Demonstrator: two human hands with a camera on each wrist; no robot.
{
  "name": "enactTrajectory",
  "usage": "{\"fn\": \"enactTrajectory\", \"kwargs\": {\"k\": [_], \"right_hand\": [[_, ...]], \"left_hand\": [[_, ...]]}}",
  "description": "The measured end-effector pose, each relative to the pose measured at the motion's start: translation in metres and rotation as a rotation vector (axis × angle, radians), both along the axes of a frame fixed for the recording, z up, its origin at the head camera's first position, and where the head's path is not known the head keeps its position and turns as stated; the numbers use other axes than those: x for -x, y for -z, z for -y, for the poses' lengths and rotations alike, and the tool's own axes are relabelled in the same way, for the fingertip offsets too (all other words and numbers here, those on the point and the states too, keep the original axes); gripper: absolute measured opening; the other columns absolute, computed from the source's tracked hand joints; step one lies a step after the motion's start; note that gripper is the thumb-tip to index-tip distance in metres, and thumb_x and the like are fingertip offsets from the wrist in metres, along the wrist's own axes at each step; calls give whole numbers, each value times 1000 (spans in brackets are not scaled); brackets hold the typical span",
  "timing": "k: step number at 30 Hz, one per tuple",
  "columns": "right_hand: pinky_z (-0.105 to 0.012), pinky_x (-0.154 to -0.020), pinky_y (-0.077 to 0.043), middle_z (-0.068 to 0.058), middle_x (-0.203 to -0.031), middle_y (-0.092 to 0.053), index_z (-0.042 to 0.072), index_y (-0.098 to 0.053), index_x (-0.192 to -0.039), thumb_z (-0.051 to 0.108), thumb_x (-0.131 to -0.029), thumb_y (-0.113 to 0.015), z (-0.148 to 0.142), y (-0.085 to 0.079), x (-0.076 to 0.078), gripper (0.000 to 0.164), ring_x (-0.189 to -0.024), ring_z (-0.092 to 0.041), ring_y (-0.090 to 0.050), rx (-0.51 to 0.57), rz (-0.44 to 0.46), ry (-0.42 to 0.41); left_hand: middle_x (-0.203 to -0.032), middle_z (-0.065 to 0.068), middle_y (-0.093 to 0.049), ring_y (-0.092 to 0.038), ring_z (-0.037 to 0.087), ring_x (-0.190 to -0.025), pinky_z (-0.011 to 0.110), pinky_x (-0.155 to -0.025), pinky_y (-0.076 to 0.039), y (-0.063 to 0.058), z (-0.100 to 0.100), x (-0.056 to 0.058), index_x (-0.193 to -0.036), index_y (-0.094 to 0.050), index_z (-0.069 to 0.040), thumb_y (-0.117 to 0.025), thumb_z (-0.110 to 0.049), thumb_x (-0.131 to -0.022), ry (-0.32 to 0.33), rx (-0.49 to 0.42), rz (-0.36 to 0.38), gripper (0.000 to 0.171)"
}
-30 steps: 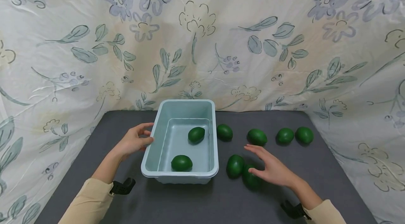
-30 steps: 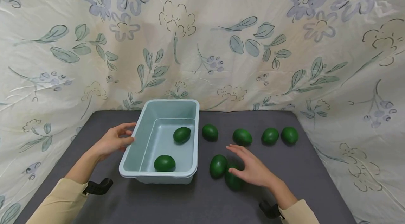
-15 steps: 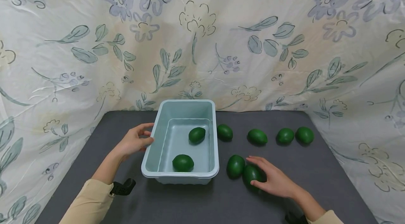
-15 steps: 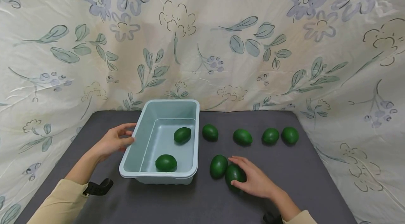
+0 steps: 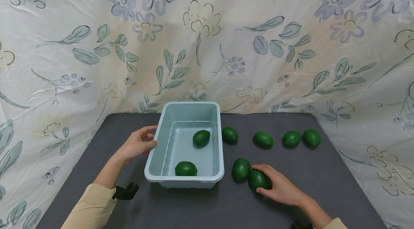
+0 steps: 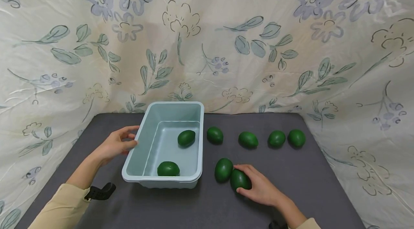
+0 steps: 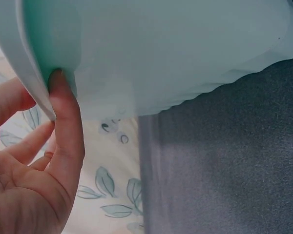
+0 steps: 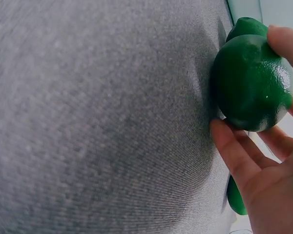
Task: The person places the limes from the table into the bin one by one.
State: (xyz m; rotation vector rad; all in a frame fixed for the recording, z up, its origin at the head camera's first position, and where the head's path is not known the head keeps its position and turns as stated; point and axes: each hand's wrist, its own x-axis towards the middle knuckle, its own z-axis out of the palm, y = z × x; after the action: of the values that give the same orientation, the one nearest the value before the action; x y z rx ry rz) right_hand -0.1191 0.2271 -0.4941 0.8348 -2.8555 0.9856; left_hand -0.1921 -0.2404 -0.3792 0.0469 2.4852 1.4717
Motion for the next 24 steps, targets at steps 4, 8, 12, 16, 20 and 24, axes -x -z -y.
{"fn": "enactTrajectory", "kwargs": {"k": [4,8,12,16,20,24], "right_hand": [[-29,-80,-48,5,-124,-50,19,-46,-132,33,-79,-72,-1,1,0,61,-108,-14,-53,17,1,2],[-29,-80,-48,7,-124,-50,21,-47,-132,31,-77,-74,-1,2,0,62,-107,-11,-53,22,6,16],[-28,-81,-48,10,-123,-50,22,-48,-131,31,-76,-75,-3,2,0,63,-108,-9,-52,16,21,44],[-29,-79,-48,7,-123,-50,17,-48,-131,33,-77,-74,-6,-1,0,62,-106,-12,-53,14,13,54],[-28,-78,-49,5,-123,-51,14,-48,-131,32,-76,-74,-9,-2,1,63,-105,-13,-54,22,-6,73],[-27,-76,-50,4,-122,-51,13,-49,-131,29,-75,-76,-12,-3,1,64,-103,-11,-54,43,-7,93]], "left_hand": [[-111,20,-50,-59,23,-83,40,-69,-55,0,0,0,-141,-32,-8,-59,-9,-87,0,1,2,60],[-111,20,-50,-59,23,-84,41,-69,-55,-1,-1,0,-141,-32,-8,-60,-10,-87,2,-3,7,61],[-111,20,-49,-59,23,-84,40,-69,-55,-1,-1,-1,-141,-32,-8,-59,-9,-87,3,-7,10,60],[-112,20,-49,-60,23,-84,39,-67,-55,-2,-1,-1,-142,-32,-8,-59,-9,-87,3,-9,14,61],[-112,21,-50,-60,22,-83,39,-67,-55,-2,-1,-1,-142,-31,-8,-59,-9,-87,3,-7,11,61],[-111,20,-50,-60,22,-83,39,-68,-55,-1,-1,-1,-141,-32,-7,-59,-9,-87,4,-5,6,61]]}}
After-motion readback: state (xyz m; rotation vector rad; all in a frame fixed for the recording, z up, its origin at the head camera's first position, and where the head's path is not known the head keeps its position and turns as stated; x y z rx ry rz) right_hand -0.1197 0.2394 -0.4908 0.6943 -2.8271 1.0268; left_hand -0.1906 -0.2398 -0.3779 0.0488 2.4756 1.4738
